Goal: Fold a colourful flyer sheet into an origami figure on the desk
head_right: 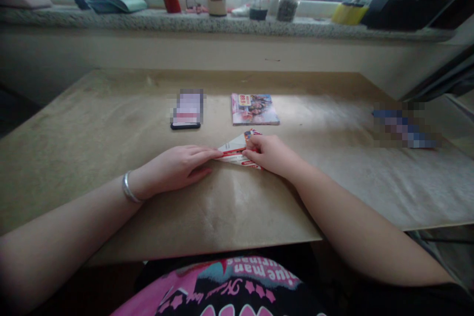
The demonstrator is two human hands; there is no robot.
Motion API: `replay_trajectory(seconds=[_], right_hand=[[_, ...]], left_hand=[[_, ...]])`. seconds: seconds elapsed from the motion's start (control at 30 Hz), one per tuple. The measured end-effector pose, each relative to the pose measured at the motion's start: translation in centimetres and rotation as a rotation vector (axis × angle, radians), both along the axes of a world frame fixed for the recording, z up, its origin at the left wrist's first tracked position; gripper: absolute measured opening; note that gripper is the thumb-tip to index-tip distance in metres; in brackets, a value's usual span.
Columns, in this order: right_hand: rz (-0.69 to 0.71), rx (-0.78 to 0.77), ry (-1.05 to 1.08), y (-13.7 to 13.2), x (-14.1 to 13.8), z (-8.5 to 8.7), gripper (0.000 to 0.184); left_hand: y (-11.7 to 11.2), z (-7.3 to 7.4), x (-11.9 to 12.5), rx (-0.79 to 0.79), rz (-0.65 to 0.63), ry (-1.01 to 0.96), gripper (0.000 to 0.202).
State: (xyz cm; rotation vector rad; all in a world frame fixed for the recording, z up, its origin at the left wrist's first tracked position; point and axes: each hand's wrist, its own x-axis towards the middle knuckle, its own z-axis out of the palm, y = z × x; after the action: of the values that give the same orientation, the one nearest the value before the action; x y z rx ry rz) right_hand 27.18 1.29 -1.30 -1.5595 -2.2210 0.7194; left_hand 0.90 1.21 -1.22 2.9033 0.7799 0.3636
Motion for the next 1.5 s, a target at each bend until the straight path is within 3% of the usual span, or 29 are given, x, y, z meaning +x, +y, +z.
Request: replay_trajectory(seconds=[0.1, 0.27, 0.4, 0.83, 0.97, 1.07, 1.5], right_hand=[[-0.009, 0.068, -0.064, -0.3, -0.3, 0.1, 0.020], [0.141, 0.307, -0.116, -0.5, -0.3, 0.0, 0.015], [0.185, 0.379, -0.164, 0.2, -0.2, -0.4, 0.015], [0.115, 0.302, -0.188, 0.8, -0.2, -0.6, 0.018], [0.199, 0.310, -0.248, 0.4, 0.4, -0.1, 0.016], [0.256, 0.217, -0.246, 0.1, 0.7, 0.4, 0.016], [0.186, 0.030, -0.269, 0.5, 2.2, 1.3, 0.013]], left_hand=[[0.2, -0.1, -0.1, 0.008, -0.020, -0.013, 0.037], [0.2, -0.1, 0.0, 0.042, -0.053, -0.016, 0.036], [0.1, -0.1, -0.1, 0.063, -0.060, -0.019, 0.035], [0.2, -0.1, -0.2, 0.156, -0.072, -0.020, 0.034], [0.3, -0.2, -0.2, 0.153, -0.090, -0.031, 0.033], [0.2, -0.3, -0.2, 0.146, -0.116, 0.000, 0.035], [0.0, -0.2, 0.1, 0.039, -0.100, 0.038, 0.043]])
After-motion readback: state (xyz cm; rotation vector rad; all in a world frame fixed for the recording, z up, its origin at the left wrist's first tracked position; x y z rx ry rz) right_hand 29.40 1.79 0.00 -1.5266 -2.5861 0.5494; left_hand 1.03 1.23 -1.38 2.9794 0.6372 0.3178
